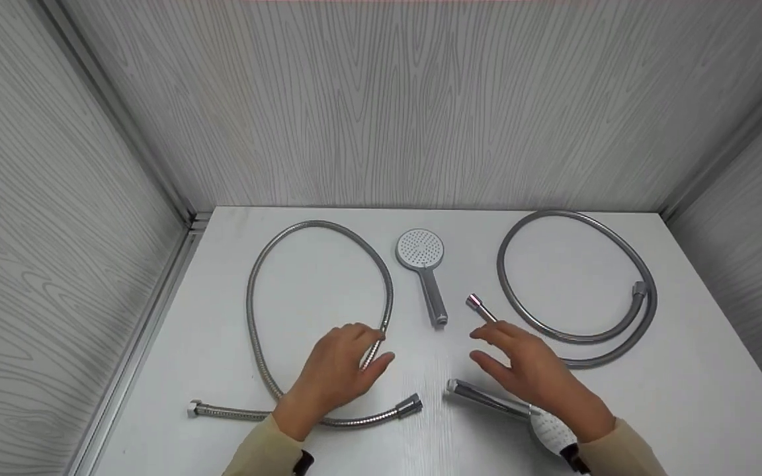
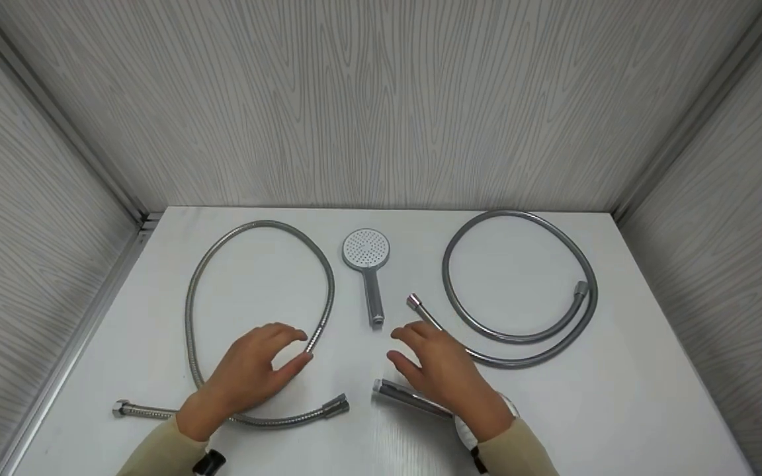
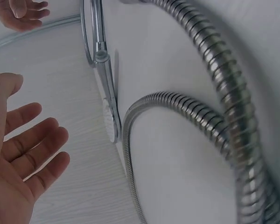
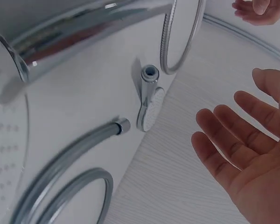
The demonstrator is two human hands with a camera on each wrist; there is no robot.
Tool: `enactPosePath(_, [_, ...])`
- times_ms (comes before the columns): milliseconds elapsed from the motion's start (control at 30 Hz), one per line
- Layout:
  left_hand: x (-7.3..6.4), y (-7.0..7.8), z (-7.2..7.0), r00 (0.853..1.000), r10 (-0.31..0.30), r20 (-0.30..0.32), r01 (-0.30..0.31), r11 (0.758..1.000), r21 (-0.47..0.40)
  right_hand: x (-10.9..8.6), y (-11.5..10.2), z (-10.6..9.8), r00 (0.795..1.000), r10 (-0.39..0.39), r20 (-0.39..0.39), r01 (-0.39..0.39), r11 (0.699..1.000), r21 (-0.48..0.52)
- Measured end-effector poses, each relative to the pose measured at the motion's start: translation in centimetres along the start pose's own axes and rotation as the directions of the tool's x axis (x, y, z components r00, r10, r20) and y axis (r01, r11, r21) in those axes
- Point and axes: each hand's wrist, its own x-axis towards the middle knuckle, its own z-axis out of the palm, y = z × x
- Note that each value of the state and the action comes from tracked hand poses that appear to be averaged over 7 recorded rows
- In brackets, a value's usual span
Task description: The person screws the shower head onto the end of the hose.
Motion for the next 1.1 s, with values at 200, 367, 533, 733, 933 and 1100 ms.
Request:
enactPosePath(200, [-2.0,0.9,1.7,0.991,-0.016,0.131,0.02,0.999,-0.03,-1.4,-0.2,2.0,0.995,0.045,0.084,-0.046,0.999,0.003])
enactPosePath(367, [-3.1,1.6,3.1,0.976,-0.026,0.215,0.03,0.999,-0.013,-2.4,0.0,3.5,0.994,0.04,0.106,-0.038,0.999,-0.016])
enactPosePath(533, [-4.1,2.3,4.6,0.971,-0.004,0.238,0.005,1.0,-0.005,-3.6,0.4,4.7,0.995,0.001,0.098,0.003,0.999,-0.043])
enactPosePath(733, [-4.8,2.5,5.3,0.977,-0.033,0.212,0.033,0.999,0.002,-4.5,0.9,5.6,0.995,0.012,0.097,-0.008,0.999,-0.044])
enactPosePath(933, [-5.0,2.6,5.8,0.977,-0.04,0.211,0.043,0.999,-0.008,-4.7,1.1,6.3,0.996,0.0,0.087,0.005,0.998,-0.055])
enactPosePath(1100, [-5.1,2.7,6.4,0.982,-0.039,0.187,0.041,0.999,-0.005,-4.8,1.1,6.6,0.994,0.035,0.106,-0.028,0.998,-0.062])
